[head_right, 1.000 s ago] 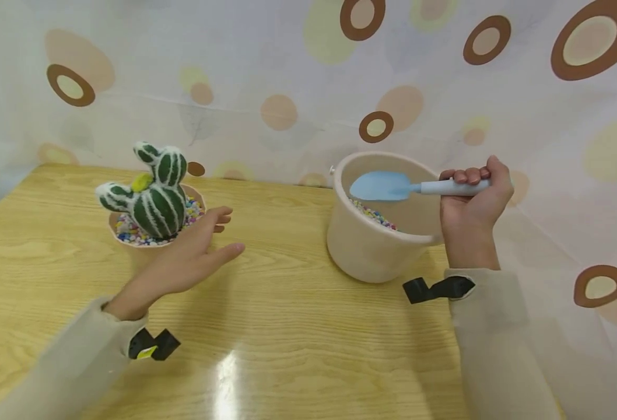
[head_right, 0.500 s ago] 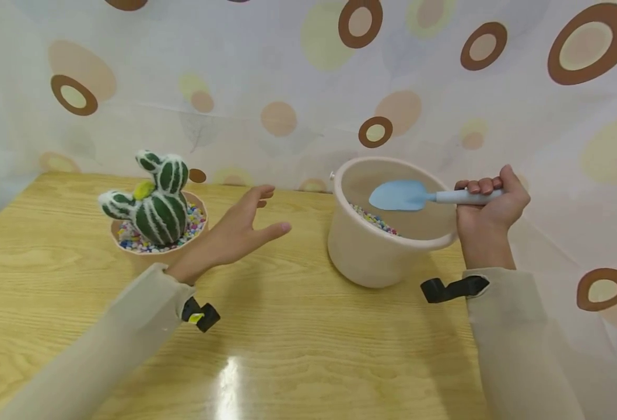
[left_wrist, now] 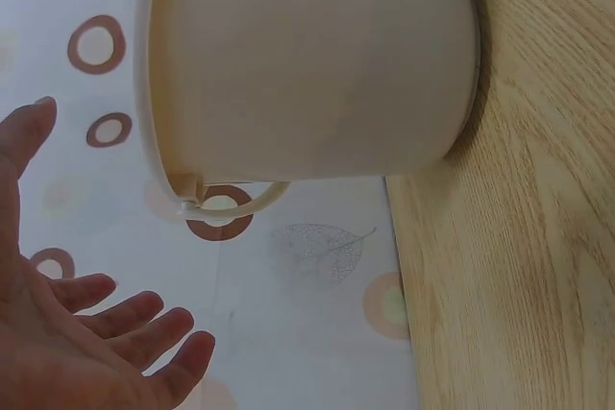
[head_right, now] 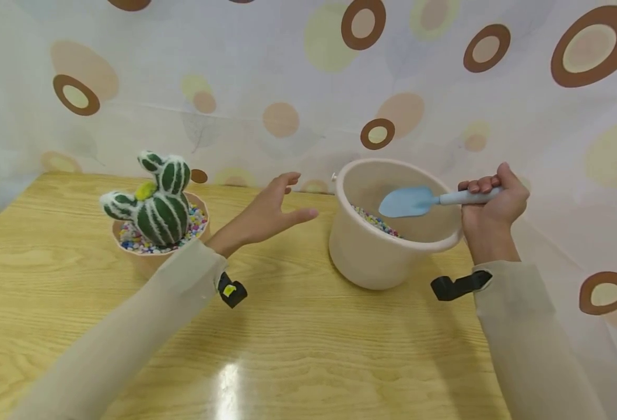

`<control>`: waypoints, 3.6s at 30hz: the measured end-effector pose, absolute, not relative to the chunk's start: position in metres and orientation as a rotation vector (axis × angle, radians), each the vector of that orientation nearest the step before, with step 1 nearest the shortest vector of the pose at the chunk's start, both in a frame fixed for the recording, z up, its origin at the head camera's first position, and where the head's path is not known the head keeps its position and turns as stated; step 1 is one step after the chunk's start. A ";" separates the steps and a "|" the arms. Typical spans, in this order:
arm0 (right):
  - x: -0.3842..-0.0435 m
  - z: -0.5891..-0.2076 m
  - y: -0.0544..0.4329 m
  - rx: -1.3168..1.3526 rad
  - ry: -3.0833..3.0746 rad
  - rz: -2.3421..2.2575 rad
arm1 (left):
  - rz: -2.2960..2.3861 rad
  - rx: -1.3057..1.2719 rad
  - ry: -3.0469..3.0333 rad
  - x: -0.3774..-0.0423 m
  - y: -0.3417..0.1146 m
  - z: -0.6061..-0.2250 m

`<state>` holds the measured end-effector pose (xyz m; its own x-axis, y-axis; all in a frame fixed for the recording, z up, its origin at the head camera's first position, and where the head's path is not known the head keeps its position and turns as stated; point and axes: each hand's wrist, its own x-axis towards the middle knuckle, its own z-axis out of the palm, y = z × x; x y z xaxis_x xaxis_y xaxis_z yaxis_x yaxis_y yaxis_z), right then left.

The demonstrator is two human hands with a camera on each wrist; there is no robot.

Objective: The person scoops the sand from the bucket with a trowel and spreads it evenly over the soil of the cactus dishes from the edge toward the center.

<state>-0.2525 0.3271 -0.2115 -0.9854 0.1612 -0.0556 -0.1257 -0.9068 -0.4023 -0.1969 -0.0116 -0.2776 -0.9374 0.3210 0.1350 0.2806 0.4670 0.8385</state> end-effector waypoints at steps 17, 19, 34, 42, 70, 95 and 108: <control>-0.267 -0.222 0.323 -0.018 -0.962 2.901 | 1.559 0.605 2.577 -0.226 0.020 -0.285; -0.268 -0.222 0.323 0.032 -1.002 2.930 | 1.559 0.603 2.583 -0.226 0.024 -0.285; -0.268 -0.224 0.309 0.231 -1.923 2.438 | 1.621 0.713 2.588 -0.231 0.049 -0.285; -0.273 -0.230 0.310 0.258 -2.372 2.152 | 1.536 0.734 2.595 -0.231 0.052 -0.284; -0.275 -0.232 0.297 0.395 -2.731 1.647 | 1.448 0.745 2.660 -0.228 0.052 -0.284; -0.275 -0.233 0.296 0.306 -2.957 1.263 | 1.401 0.755 2.636 -0.227 0.047 -0.281; -0.257 -0.235 0.238 0.454 -2.806 1.912 | 1.404 0.711 2.625 -0.225 0.049 -0.283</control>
<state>-0.2568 0.2383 -0.2349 -0.9254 -0.3694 -0.0846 -0.0565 0.3551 -0.9331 -0.2253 0.0489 -0.2827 -0.8890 0.4350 0.1432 0.3607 0.4723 0.8043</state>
